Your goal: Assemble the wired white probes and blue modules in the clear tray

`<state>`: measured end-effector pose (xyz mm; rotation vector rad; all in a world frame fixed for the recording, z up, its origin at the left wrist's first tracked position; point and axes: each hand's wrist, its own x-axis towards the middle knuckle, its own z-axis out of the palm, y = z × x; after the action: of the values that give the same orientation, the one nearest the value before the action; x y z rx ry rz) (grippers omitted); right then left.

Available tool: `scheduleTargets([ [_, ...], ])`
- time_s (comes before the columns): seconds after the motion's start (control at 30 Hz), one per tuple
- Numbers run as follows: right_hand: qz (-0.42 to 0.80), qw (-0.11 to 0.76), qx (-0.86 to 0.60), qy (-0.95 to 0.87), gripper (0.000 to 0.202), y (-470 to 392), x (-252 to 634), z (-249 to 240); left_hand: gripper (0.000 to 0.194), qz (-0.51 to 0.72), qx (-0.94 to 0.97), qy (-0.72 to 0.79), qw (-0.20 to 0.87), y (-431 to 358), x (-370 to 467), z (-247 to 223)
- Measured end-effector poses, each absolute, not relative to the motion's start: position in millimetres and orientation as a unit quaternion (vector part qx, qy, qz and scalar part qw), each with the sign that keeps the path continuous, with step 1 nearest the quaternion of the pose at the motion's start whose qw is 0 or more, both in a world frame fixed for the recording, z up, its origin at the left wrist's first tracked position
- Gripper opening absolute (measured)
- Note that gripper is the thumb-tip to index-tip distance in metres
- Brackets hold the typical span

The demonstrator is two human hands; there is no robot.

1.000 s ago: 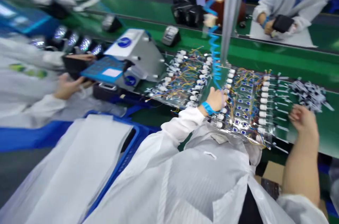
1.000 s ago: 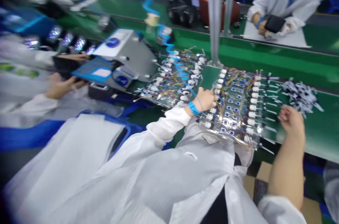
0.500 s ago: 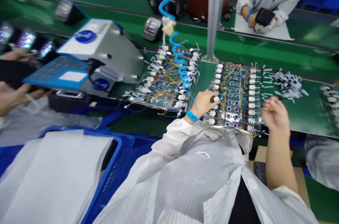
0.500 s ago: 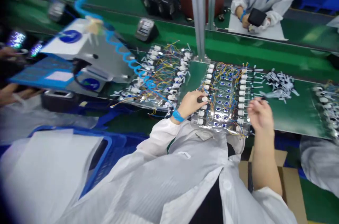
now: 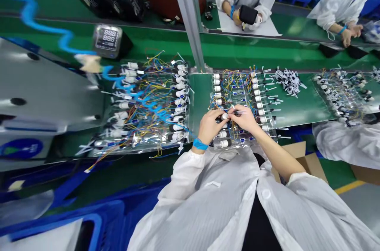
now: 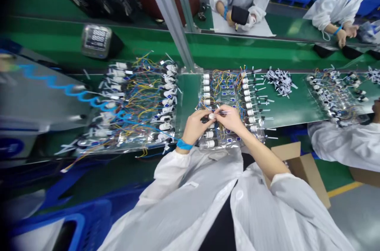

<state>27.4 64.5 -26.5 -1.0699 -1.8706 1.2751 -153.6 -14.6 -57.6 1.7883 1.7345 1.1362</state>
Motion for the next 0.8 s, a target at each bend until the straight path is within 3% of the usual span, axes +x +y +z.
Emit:
scheduleTargets([
  [0.57,0.452,0.304,-0.419,-0.726,0.02,68.8,26.8,-49.6,0.02,0.385,0.637,0.644,0.179,-12.0,-153.6,-60.9],
  [0.8,0.379,0.269,-0.408,-0.786,0.013,71.1,22.5,-38.5,0.02,0.387,0.631,0.643,0.2,-8.9,-153.6,-60.1],
])
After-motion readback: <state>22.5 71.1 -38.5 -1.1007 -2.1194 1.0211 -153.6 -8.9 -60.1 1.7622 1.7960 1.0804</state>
